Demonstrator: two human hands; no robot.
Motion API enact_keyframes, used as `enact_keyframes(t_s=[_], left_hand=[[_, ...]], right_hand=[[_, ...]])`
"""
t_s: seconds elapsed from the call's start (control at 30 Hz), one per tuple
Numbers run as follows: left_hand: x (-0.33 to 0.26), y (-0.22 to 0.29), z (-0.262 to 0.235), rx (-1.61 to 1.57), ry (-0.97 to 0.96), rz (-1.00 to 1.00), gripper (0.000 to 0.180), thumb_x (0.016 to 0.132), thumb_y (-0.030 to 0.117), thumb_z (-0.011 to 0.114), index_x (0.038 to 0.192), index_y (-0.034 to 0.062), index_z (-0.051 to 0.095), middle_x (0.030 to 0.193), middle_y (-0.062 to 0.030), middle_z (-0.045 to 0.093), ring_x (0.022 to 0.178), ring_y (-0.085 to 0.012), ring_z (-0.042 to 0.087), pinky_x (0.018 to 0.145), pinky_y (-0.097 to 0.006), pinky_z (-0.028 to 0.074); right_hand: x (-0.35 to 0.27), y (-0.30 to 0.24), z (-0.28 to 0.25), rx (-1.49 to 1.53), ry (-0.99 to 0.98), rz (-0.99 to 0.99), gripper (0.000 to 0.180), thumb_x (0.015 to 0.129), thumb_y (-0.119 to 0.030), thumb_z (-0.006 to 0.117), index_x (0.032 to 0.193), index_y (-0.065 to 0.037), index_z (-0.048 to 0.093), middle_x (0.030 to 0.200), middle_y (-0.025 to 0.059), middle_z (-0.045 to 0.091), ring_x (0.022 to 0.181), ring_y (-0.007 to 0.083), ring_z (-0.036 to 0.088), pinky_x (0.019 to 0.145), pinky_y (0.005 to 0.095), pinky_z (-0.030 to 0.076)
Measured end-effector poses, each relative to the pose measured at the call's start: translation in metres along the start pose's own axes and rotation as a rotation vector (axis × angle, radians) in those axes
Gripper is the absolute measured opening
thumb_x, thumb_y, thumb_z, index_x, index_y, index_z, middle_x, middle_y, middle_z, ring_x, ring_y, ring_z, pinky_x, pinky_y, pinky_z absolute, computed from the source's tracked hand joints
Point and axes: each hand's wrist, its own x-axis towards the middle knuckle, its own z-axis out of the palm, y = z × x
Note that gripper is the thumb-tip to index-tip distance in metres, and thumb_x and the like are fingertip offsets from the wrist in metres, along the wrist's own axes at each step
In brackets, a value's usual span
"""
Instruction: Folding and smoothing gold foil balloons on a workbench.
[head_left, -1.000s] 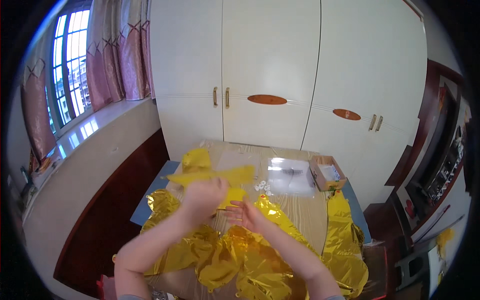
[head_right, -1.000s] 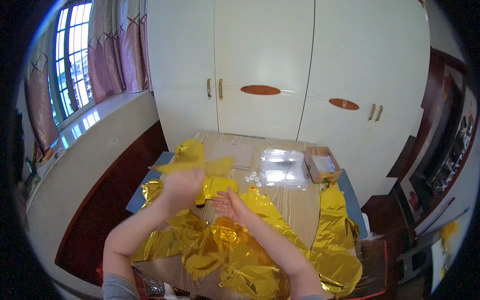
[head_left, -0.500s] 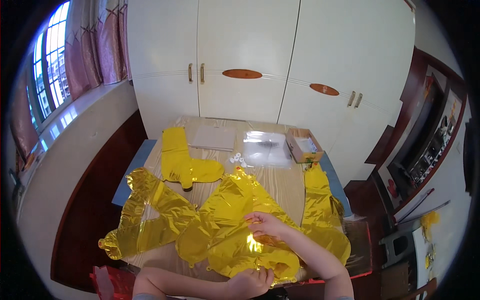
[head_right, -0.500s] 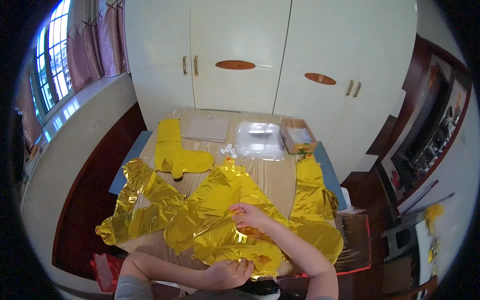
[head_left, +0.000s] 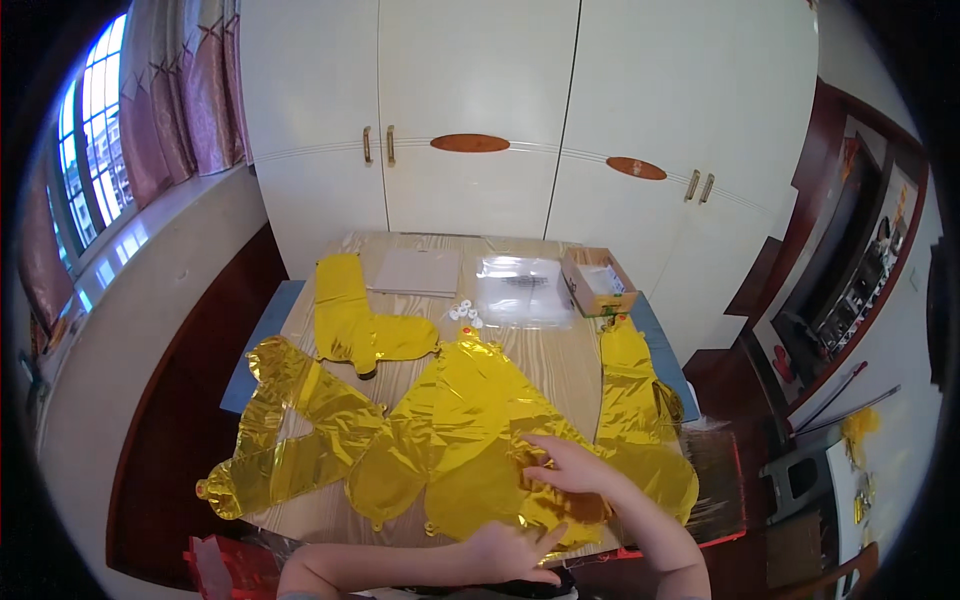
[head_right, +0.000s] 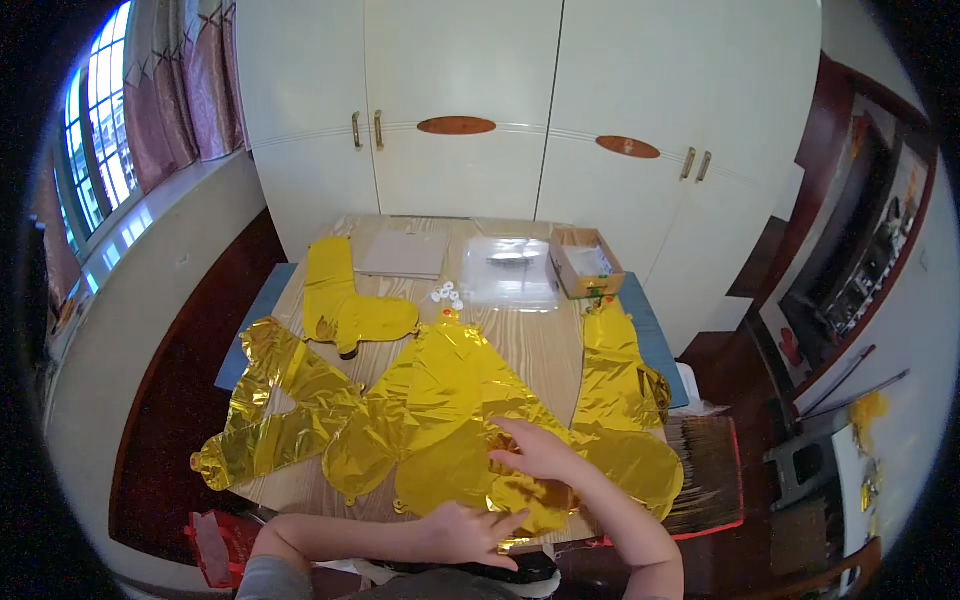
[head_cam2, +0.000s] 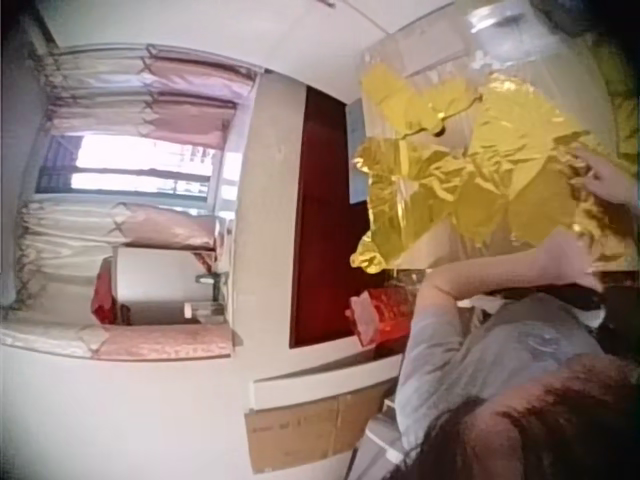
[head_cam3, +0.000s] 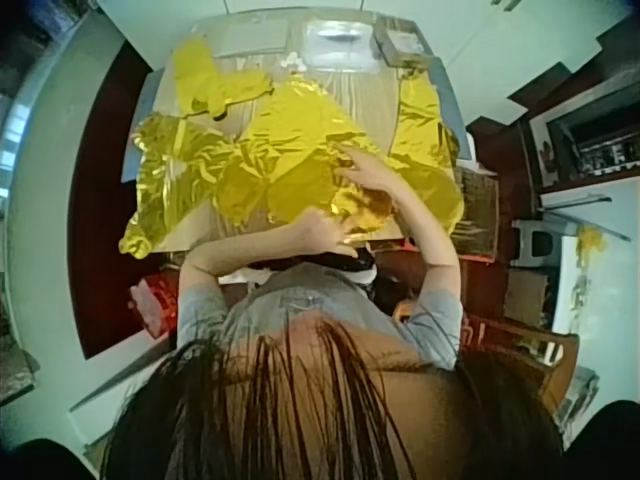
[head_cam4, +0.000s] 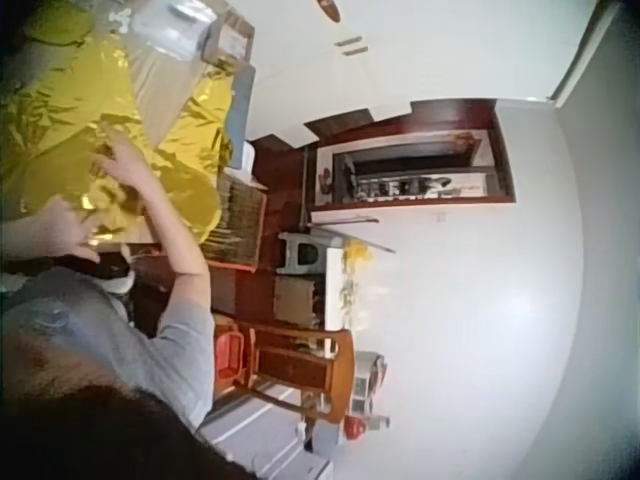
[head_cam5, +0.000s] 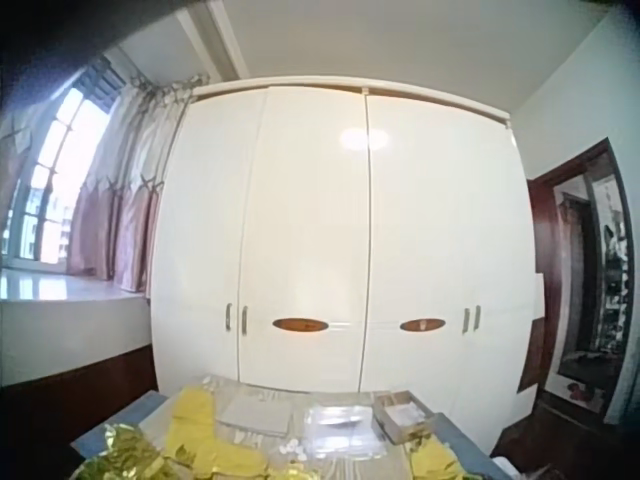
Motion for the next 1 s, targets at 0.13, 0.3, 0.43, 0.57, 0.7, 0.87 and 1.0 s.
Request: enact_keyframes(t_s=[0.13, 0.3, 0.43, 0.57, 0.7, 0.87, 1.0], left_hand=[[0.003, -0.063, -0.003, 0.03, 0.105, 0.083, 0.054, 0.089, 0.045, 0.058, 0.127, 0.0065, 0.055, 0.096, -0.0141, 0.066, 0.087, -0.0283, 0.066, 0.068, -0.036, 0.054], [-0.006, -0.178, 0.042, -0.062, 0.077, -0.133, 0.068, 0.086, 0.054, 0.059, 0.137, 0.0101, 0.047, 0.138, -0.0216, 0.046, 0.131, -0.0423, 0.038, 0.108, -0.051, 0.032], [-0.016, -0.196, 0.051, 0.024, -0.044, -0.216, 0.081, 0.082, 0.066, 0.055, 0.143, 0.0138, 0.04, 0.148, -0.0207, 0.034, 0.138, -0.0434, 0.027, 0.111, -0.055, 0.024], [-0.017, -0.188, 0.055, 0.072, -0.024, -0.218, 0.083, 0.082, 0.071, 0.05, 0.145, 0.0176, 0.039, 0.149, -0.0209, 0.033, 0.138, -0.0443, 0.028, 0.112, -0.055, 0.022], [-0.014, -0.18, 0.061, 0.101, -0.015, -0.265, 0.079, 0.085, 0.07, 0.047, 0.146, 0.021, 0.038, 0.15, -0.0219, 0.031, 0.138, -0.0451, 0.028, 0.111, -0.059, 0.021], [-0.014, -0.17, 0.065, 0.098, 0.02, -0.265, 0.075, 0.086, 0.069, 0.045, 0.145, 0.0224, 0.039, 0.149, -0.0215, 0.032, 0.137, -0.0461, 0.029, 0.109, -0.064, 0.02], [-0.014, -0.17, 0.066, 0.092, 0.027, -0.278, 0.075, 0.086, 0.069, 0.046, 0.145, 0.023, 0.04, 0.149, -0.0214, 0.033, 0.137, -0.0465, 0.029, 0.108, -0.065, 0.021]], right_hand=[[-0.011, 0.007, 0.004, -0.196, 0.064, -0.133, 0.049, 0.09, -0.031, 0.061, 0.13, -0.004, 0.051, 0.126, 0.0187, 0.056, 0.118, 0.0353, 0.053, 0.1, 0.0416, 0.042], [0.004, 0.023, 0.021, -0.38, 0.173, -0.233, 0.041, 0.093, -0.03, 0.056, 0.126, -0.006, 0.055, 0.13, 0.0164, 0.055, 0.125, 0.0343, 0.048, 0.106, 0.0454, 0.036], [0.019, 0.032, 0.024, -0.436, 0.207, -0.193, 0.038, 0.094, -0.03, 0.054, 0.126, -0.009, 0.056, 0.132, 0.0124, 0.055, 0.129, 0.0324, 0.045, 0.11, 0.0535, 0.029], [0.022, 0.037, 0.023, -0.407, 0.169, -0.103, 0.037, 0.095, -0.029, 0.052, 0.127, -0.011, 0.056, 0.134, 0.0095, 0.054, 0.131, 0.0304, 0.043, 0.111, 0.0581, 0.024], [0.021, 0.034, 0.02, -0.387, 0.134, -0.071, 0.036, 0.096, -0.027, 0.05, 0.128, -0.011, 0.055, 0.136, 0.0093, 0.053, 0.132, 0.0299, 0.043, 0.111, 0.0588, 0.023], [0.021, 0.032, 0.021, -0.364, 0.121, -0.047, 0.039, 0.097, -0.025, 0.048, 0.131, -0.009, 0.051, 0.138, 0.0101, 0.051, 0.132, 0.0309, 0.042, 0.111, 0.0612, 0.021], [0.022, 0.028, 0.018, -0.308, 0.109, -0.001, 0.04, 0.097, -0.025, 0.048, 0.133, -0.008, 0.048, 0.138, 0.0106, 0.051, 0.133, 0.0312, 0.042, 0.111, 0.0616, 0.019]])
